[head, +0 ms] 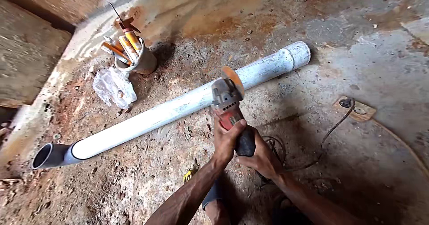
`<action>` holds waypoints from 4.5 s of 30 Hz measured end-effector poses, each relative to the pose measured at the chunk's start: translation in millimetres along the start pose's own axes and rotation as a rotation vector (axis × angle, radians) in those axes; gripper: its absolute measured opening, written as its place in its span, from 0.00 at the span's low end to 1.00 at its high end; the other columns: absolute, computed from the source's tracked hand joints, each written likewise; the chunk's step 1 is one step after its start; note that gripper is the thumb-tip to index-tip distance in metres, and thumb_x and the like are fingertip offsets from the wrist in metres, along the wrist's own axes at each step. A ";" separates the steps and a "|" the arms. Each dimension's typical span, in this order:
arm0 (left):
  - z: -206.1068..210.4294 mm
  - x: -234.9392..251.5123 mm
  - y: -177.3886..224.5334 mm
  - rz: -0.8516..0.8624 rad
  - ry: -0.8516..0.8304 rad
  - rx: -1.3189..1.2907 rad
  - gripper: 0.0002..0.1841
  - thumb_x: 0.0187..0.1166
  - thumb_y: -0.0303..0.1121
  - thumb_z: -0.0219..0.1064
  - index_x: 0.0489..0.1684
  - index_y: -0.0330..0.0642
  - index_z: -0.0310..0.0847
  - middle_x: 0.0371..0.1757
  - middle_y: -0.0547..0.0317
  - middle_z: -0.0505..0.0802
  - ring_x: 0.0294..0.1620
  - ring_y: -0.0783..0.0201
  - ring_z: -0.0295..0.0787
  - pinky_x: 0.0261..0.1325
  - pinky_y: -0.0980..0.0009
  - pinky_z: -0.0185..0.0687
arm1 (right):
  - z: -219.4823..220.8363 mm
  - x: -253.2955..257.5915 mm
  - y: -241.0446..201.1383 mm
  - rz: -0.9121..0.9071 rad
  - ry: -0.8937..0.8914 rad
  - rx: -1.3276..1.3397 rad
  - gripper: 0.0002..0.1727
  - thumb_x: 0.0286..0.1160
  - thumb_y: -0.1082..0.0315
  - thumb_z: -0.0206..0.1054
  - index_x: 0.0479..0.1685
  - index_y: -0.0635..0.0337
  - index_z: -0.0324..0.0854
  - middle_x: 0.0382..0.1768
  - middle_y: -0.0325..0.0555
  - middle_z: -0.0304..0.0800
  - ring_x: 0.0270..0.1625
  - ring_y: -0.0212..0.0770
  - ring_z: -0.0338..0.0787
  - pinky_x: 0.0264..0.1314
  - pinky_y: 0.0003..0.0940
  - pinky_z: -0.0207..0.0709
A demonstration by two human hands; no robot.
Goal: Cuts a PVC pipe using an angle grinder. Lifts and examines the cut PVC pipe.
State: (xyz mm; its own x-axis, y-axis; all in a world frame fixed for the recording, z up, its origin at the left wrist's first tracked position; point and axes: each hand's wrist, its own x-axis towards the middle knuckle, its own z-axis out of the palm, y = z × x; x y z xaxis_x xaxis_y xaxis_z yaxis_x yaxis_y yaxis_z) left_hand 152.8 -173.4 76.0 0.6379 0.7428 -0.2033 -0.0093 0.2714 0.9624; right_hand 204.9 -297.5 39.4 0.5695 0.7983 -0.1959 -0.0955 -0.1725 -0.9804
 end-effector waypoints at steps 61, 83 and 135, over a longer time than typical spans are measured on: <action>-65.2 117.6 -30.3 -0.318 -0.240 -1.054 0.33 0.90 0.58 0.30 0.52 0.47 0.81 0.42 0.53 0.96 0.46 0.58 0.95 0.49 0.57 0.92 | 55.6 103.2 -53.3 0.200 0.018 -0.544 0.68 0.49 0.59 0.82 0.97 0.53 0.38 0.74 0.57 0.79 0.72 0.48 0.84 0.74 0.49 0.77; -181.5 161.2 -40.5 0.377 -0.122 0.808 0.33 0.77 0.41 0.64 0.77 0.22 0.69 0.71 0.30 0.83 0.75 0.43 0.77 0.80 0.49 0.69 | 59.8 146.5 -10.4 0.228 0.116 -0.440 0.62 0.52 0.61 0.80 0.96 0.48 0.46 0.73 0.57 0.81 0.70 0.54 0.85 0.71 0.56 0.77; -199.7 227.5 -45.5 0.213 -0.301 1.727 0.63 0.47 0.57 0.87 0.92 0.48 0.56 0.84 0.38 0.72 0.84 0.38 0.65 0.83 0.38 0.53 | 54.1 176.8 13.3 0.323 0.086 -0.457 0.61 0.54 0.58 0.78 0.96 0.46 0.46 0.62 0.57 0.88 0.62 0.53 0.89 0.64 0.55 0.79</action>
State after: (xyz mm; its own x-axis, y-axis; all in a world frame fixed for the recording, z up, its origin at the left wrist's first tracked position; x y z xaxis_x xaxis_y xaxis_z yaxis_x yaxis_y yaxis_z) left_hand 144.5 105.5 -50.0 0.8428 0.4937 -0.2146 0.5188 -0.8512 0.0791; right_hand 260.0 -127.5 -9.5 0.6362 0.6172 -0.4629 0.0770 -0.6478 -0.7579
